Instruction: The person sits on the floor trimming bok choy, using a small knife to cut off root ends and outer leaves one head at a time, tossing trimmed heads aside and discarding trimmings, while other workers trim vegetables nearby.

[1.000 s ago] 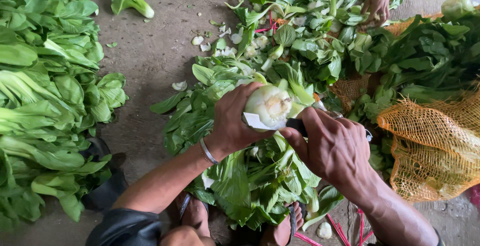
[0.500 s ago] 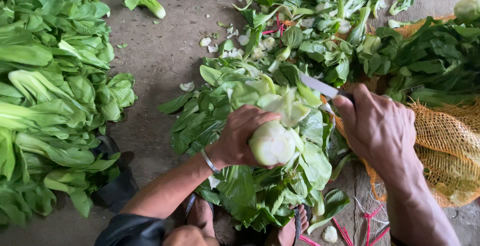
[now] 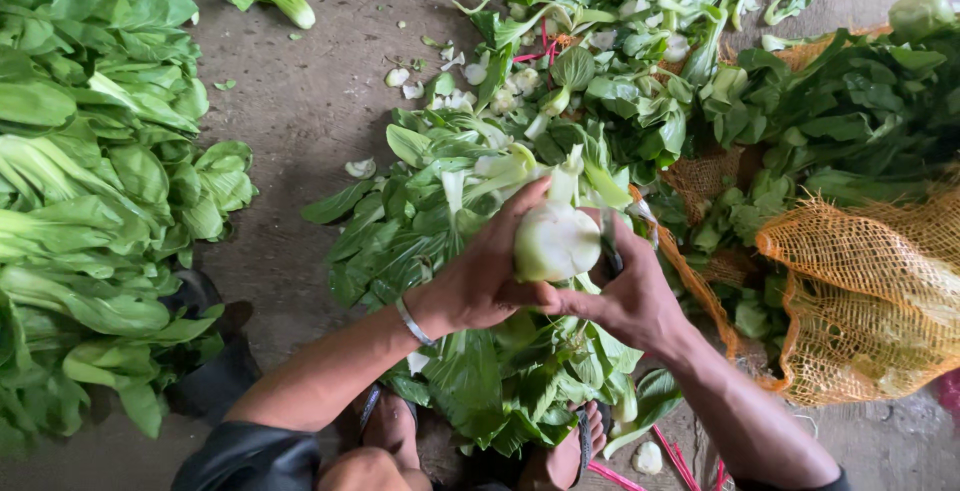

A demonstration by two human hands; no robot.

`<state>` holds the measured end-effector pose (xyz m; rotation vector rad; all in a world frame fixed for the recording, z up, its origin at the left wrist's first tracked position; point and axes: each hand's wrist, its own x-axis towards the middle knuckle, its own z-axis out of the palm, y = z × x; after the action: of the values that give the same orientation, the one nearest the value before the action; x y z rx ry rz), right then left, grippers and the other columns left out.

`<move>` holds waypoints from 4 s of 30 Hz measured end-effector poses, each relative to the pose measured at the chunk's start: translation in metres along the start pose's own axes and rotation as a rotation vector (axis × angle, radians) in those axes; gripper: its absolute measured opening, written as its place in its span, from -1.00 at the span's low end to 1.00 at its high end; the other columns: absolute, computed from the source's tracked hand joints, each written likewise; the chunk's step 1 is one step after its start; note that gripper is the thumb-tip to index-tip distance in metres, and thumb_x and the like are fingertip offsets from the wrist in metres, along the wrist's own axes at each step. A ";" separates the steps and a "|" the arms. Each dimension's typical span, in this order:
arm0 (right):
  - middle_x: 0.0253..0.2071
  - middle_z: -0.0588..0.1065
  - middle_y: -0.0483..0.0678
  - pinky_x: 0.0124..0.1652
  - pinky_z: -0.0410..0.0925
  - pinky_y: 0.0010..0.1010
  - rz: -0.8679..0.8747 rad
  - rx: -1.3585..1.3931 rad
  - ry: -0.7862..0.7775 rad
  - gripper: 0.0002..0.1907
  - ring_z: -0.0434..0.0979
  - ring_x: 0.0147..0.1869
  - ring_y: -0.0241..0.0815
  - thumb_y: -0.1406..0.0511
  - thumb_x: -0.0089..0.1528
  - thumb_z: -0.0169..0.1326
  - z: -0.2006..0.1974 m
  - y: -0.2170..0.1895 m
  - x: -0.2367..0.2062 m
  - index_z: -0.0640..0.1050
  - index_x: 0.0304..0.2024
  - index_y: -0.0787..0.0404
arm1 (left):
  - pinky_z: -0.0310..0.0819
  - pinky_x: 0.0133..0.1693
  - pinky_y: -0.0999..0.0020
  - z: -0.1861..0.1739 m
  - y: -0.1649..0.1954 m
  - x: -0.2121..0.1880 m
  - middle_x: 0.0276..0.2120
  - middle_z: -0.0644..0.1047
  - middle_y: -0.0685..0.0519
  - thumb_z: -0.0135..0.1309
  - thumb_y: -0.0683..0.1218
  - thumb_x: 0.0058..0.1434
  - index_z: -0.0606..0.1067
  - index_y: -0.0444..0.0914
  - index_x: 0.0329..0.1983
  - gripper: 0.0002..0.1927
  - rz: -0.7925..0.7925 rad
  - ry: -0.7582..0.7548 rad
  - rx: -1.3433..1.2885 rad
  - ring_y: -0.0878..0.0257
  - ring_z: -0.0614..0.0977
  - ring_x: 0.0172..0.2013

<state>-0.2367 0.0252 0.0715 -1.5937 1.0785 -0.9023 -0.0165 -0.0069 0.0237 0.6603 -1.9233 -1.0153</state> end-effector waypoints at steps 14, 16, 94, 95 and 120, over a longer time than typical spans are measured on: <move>0.01 0.62 -0.01 0.09 0.48 -0.30 0.229 0.263 -0.073 -0.15 0.61 0.04 -0.21 0.31 -0.10 0.52 -0.055 0.026 -0.020 0.46 0.20 0.36 | 0.47 -0.30 0.32 -0.043 -0.006 0.052 -0.27 0.63 -0.09 -0.13 0.41 0.41 0.59 -0.20 0.22 -0.30 -0.218 -0.312 -0.276 0.13 0.57 -0.33; 0.04 0.59 0.00 0.12 0.44 -0.31 0.191 0.415 -0.060 -0.11 0.59 0.08 -0.21 0.32 -0.11 0.54 -0.060 0.037 -0.022 0.45 0.23 0.37 | 0.46 -0.20 0.28 -0.042 -0.017 0.053 -0.26 0.63 -0.09 -0.08 0.37 0.44 0.62 -0.23 0.17 -0.35 -0.244 -0.267 -0.275 0.09 0.55 -0.28; -0.43 0.43 -0.10 -0.46 0.28 -0.22 -0.375 -1.174 0.211 -0.58 0.42 -0.46 -0.11 -0.06 0.30 -0.05 -0.011 -0.050 -0.006 0.55 -0.30 0.10 | 0.54 -0.07 0.42 -0.038 -0.001 0.028 -0.15 0.49 0.09 0.45 0.03 -0.18 0.31 -0.25 0.01 -0.25 -0.246 -0.369 -0.389 0.30 0.56 -0.16; -0.44 0.44 -0.09 -0.48 0.27 -0.22 -0.374 -1.173 0.225 -0.59 0.41 -0.49 -0.13 -0.05 0.29 -0.05 -0.014 -0.048 -0.002 0.55 -0.33 0.09 | 0.58 -0.11 0.42 -0.035 -0.001 0.025 -0.17 0.51 0.09 0.42 0.03 -0.20 0.30 -0.24 0.00 -0.25 -0.322 -0.381 -0.463 0.31 0.58 -0.19; -0.43 0.29 -0.13 -0.39 0.15 -0.44 0.530 0.201 0.539 -0.39 0.22 -0.42 -0.27 -0.07 0.53 -0.35 -0.100 0.142 -0.010 0.48 0.07 0.28 | 0.38 -0.20 0.35 -0.199 -0.046 0.052 -0.23 0.47 0.10 0.07 0.12 0.25 0.39 -0.23 0.15 -0.50 -0.595 0.656 -0.615 0.29 0.49 -0.25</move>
<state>-0.3631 -0.0154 -0.0414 -0.8391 1.6267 -1.0497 0.1311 -0.1498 0.0706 1.0521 -0.7868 -1.4343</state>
